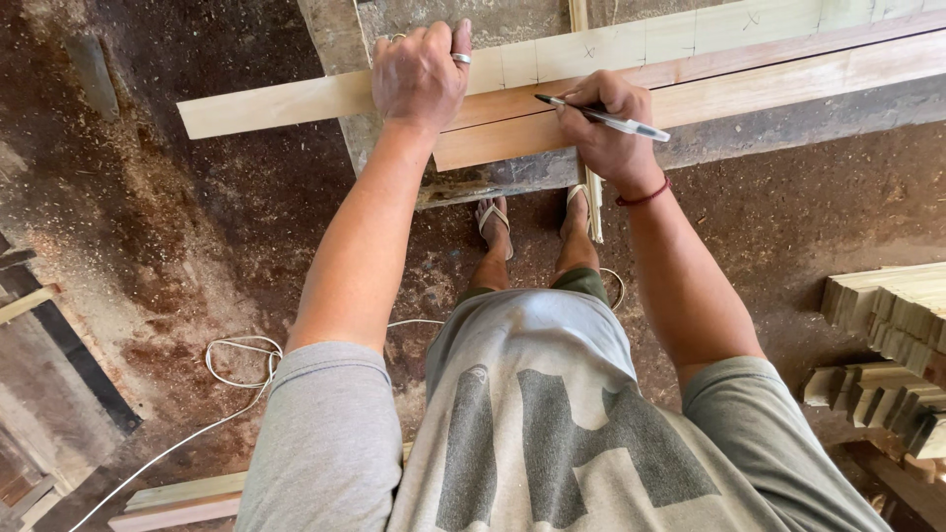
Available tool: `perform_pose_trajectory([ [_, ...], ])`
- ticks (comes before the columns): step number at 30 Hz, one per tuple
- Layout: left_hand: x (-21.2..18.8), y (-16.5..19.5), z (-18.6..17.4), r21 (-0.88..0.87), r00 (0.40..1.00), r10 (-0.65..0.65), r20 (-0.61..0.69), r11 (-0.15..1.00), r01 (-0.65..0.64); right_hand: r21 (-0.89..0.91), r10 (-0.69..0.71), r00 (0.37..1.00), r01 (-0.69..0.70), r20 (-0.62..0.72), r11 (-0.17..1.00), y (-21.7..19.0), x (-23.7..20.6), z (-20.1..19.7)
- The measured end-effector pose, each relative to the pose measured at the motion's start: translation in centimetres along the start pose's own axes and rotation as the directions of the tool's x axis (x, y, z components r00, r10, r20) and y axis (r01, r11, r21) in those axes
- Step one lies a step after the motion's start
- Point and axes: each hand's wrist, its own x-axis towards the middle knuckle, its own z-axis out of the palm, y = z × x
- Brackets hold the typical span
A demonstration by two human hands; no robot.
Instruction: The person carries long wooden planks one at a time from a pile and lays them on a workbench. They then use a pen to mark measurement lines on the planks, holding a metal square and tape measure to guide the marks along the boards.
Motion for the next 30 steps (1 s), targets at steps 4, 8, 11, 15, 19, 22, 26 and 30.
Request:
perform_pose_trajectory([
  [4,-0.1,0.1,0.1,0.042,0.997,0.017,-0.072,0.999,-0.014,-0.017,0.067,0.998,-0.067,0.006,0.998,-0.2,0.3,1.0],
  [8,0.0,-0.1,0.3,0.011,0.999,-0.012,-0.035,1.0,0.012,-0.039,-0.061,0.998,0.06,-0.032,0.997,-1.6,0.4,2.8],
  [11,0.0,-0.1,0.4,-0.032,0.998,-0.044,0.048,0.998,0.045,-0.086,-0.095,0.995,0.092,-0.027,0.992,-2.7,0.8,3.3],
  [15,-0.1,0.0,0.3,-0.011,0.999,-0.031,-0.01,0.999,0.031,-0.131,-0.085,0.996,0.079,-0.037,0.988,-3.4,1.3,3.3],
  [19,-0.1,0.0,0.0,-0.019,0.999,-0.038,0.0,0.999,0.038,-0.137,-0.097,0.995,0.091,-0.034,0.986,-3.6,1.3,3.5],
  [22,0.0,-0.1,-0.2,0.01,0.999,-0.041,-0.004,0.999,0.041,-0.138,-0.089,0.996,0.083,-0.033,0.987,-3.6,1.2,3.6],
  [26,0.0,0.0,-0.5,-0.005,0.998,-0.047,-0.039,0.999,0.046,-0.149,-0.089,0.996,0.085,-0.021,0.985,-3.8,1.4,3.6],
  [30,0.1,0.1,-0.7,0.009,0.998,-0.047,-0.044,0.999,0.048,-0.149,-0.087,0.996,0.083,-0.023,0.985,-3.9,1.5,3.8],
])
